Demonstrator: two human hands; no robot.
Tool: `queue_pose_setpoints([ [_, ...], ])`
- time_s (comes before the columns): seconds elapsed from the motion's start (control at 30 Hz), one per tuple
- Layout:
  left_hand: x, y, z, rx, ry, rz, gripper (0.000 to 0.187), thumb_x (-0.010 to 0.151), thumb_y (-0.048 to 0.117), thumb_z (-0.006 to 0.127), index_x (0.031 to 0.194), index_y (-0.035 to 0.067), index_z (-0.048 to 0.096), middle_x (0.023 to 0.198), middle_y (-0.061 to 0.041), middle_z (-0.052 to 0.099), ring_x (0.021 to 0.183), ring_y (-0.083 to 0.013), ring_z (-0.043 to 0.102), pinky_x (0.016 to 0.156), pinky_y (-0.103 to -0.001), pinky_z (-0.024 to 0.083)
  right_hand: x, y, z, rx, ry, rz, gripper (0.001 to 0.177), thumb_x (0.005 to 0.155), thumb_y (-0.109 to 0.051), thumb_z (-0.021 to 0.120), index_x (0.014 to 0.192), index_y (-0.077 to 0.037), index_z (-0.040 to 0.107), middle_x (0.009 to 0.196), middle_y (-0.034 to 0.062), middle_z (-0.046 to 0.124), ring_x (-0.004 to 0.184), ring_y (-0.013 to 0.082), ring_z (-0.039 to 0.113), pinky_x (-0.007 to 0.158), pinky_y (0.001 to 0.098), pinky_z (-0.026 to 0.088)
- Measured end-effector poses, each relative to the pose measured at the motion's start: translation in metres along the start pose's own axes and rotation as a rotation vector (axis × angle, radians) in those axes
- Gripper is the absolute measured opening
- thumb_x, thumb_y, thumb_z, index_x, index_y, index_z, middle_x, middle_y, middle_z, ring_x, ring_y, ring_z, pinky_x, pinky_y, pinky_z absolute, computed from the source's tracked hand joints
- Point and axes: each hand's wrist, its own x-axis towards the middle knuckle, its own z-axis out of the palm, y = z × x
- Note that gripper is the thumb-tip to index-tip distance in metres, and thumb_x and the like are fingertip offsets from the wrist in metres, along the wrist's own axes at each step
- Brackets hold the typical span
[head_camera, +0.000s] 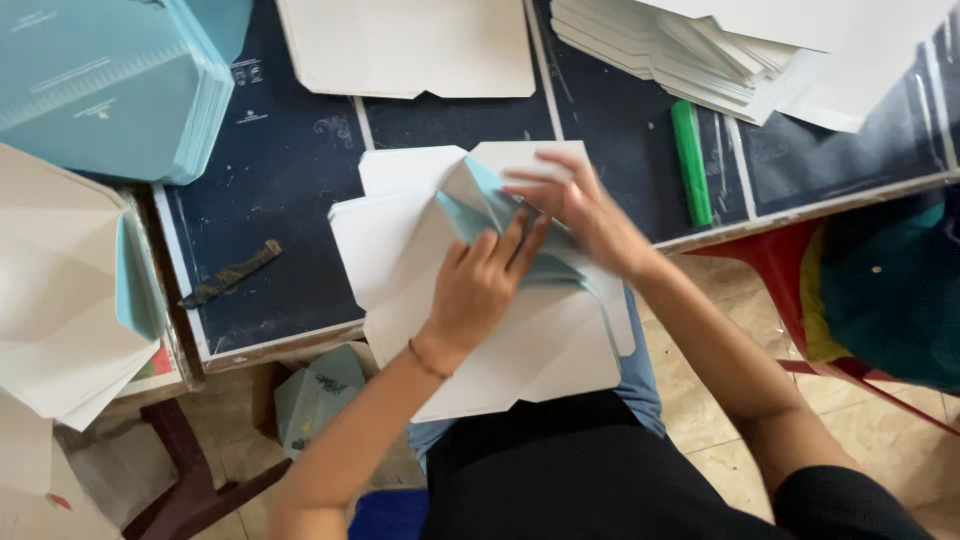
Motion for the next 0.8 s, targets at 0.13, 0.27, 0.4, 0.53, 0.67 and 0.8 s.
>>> queue_pose_setpoints([
  [0.13, 0.045, -0.006, 0.009, -0.099, 0.042, 0.03, 0.027, 0.108, 0.019, 0.061, 0.13, 0.031, 0.073, 0.093, 0.003, 0.057, 0.084, -0.0212, 0.05, 0.08, -0.04, 0.041, 0.001, 0.03, -0.074, -1.087, 0.343, -0.215, 0.042, 0.098, -0.018, 0.086, 0.138, -0.015, 0.073, 0.126, 0.0042, 0.068, 0.109, 0.0279, 0.07, 0.088, 0.0361, 0.062],
  [0.27, 0.073, -0.011, 0.009, -0.122, 0.196, 0.091, 0.029, 0.103, 0.011, 0.066, 0.077, 0.018, 0.057, 0.09, 0.0, 0.061, 0.108, -0.0226, 0.065, 0.105, -0.045, 0.045, 0.004, 0.046, -0.094, -1.414, 0.318, -0.094, 0.08, 0.073, -0.027, 0.101, 0.143, -0.004, 0.07, 0.124, 0.0138, 0.063, 0.108, 0.0363, 0.064, 0.094, 0.0457, 0.058],
  [0.4, 0.055, -0.01, 0.015, -0.208, 0.167, 0.105, 0.028, 0.099, -0.002, 0.064, 0.076, 0.013, 0.057, 0.074, 0.0, 0.052, 0.077, -0.0249, 0.066, 0.084, -0.038, 0.058, 0.007, 0.034, -0.081, -1.475, 0.321, 0.045, 0.072, 0.073, -0.03, 0.101, 0.136, -0.005, 0.075, 0.121, 0.0099, 0.064, 0.108, 0.0322, 0.064, 0.091, 0.041, 0.058],
  [0.53, 0.02, -0.008, -0.013, -0.152, 0.104, 0.061, 0.026, 0.102, -0.001, 0.065, 0.079, 0.011, 0.061, 0.074, 0.0, 0.053, 0.077, -0.0241, 0.067, 0.087, -0.038, 0.06, 0.013, 0.027, -0.078, -1.536, 0.302, -0.02, 0.074, 0.07, -0.029, 0.103, 0.132, -0.001, 0.074, 0.117, 0.0144, 0.061, 0.105, 0.0359, 0.063, 0.092, 0.0429, 0.057],
  [0.67, -0.012, 0.004, -0.042, -0.071, -0.016, -0.062, 0.026, 0.114, 0.014, 0.057, 0.136, 0.013, 0.07, 0.139, -0.011, 0.072, 0.131, -0.0247, 0.068, 0.111, -0.043, 0.052, 0.021, 0.013, -0.085, -1.317, 0.22, 0.015, 0.069, 0.068, -0.018, 0.101, 0.12, -0.006, 0.058, 0.119, 0.0149, 0.058, 0.107, 0.0378, 0.064, 0.093, 0.0482, 0.054],
  [0.8, -0.052, 0.016, -0.016, 0.005, -0.048, -0.175, 0.04, 0.117, 0.017, 0.053, 0.155, 0.025, 0.063, 0.134, -0.01, 0.064, 0.125, -0.0271, 0.064, 0.099, -0.038, 0.057, 0.025, -0.021, -0.036, -0.776, -0.007, -0.032, 0.044, 0.095, -0.006, 0.075, 0.115, -0.007, 0.037, 0.154, 0.0325, 0.061, 0.125, 0.0556, 0.067, 0.098, 0.0604, 0.051],
])
